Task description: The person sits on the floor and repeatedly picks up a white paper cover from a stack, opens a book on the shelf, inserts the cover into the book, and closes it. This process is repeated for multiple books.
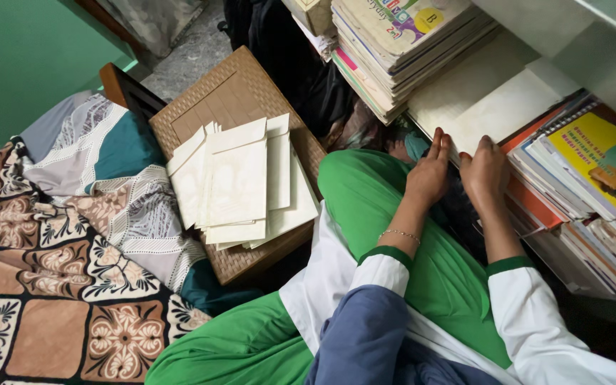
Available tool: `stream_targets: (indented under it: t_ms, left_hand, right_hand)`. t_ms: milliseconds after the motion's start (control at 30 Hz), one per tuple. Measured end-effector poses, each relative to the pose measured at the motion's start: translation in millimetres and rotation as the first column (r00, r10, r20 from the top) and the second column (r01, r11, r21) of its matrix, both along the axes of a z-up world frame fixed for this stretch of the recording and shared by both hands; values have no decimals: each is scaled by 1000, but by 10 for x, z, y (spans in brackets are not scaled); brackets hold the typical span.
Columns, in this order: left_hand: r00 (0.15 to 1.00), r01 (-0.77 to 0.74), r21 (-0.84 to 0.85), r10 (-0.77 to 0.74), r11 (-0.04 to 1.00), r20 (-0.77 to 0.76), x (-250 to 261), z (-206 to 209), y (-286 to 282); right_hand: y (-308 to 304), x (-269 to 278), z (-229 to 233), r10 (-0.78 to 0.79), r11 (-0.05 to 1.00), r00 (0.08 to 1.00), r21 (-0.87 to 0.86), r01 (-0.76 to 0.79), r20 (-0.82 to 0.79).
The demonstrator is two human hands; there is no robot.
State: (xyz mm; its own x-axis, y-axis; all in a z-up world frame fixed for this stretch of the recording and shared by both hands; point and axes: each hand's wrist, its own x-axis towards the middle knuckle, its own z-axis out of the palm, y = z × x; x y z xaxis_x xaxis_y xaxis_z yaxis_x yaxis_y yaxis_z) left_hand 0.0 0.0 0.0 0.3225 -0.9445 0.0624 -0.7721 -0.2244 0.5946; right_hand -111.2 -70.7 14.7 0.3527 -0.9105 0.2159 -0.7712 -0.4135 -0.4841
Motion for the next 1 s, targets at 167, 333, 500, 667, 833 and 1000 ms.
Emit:
stream_targets:
  t_ms: [167, 333, 500, 667, 833, 1000]
  left_hand:
    - [1000, -3, -15, 3, 1000, -28, -5, 1, -1]
    - [1000, -5, -14, 4, 1000, -19, -16, 27, 1]
    - [998, -23, -12, 22, 1000, -53, -21, 79, 43]
    - [988, -23, -444, 87, 896, 125, 192, 34, 97]
    - [965, -262, -668, 183, 696, -188, 1051, 306, 762]
    - [843, -476, -462, 538, 748, 2, 2395, 224, 2129]
  right_hand:
    - [3, -26, -25, 27, 996, 999, -86, -24, 28]
    - [42, 5, 137, 2, 1000, 999, -14, -3, -50]
    - [209, 99, 415, -27, 999, 999, -43, 25, -28]
    - [515, 500, 740, 126, 980, 976, -176, -95, 176]
    - [964, 1315, 1027, 433, 885, 848, -325, -334, 307]
    - [1911, 2201, 952, 702, 708, 695, -253, -659, 153]
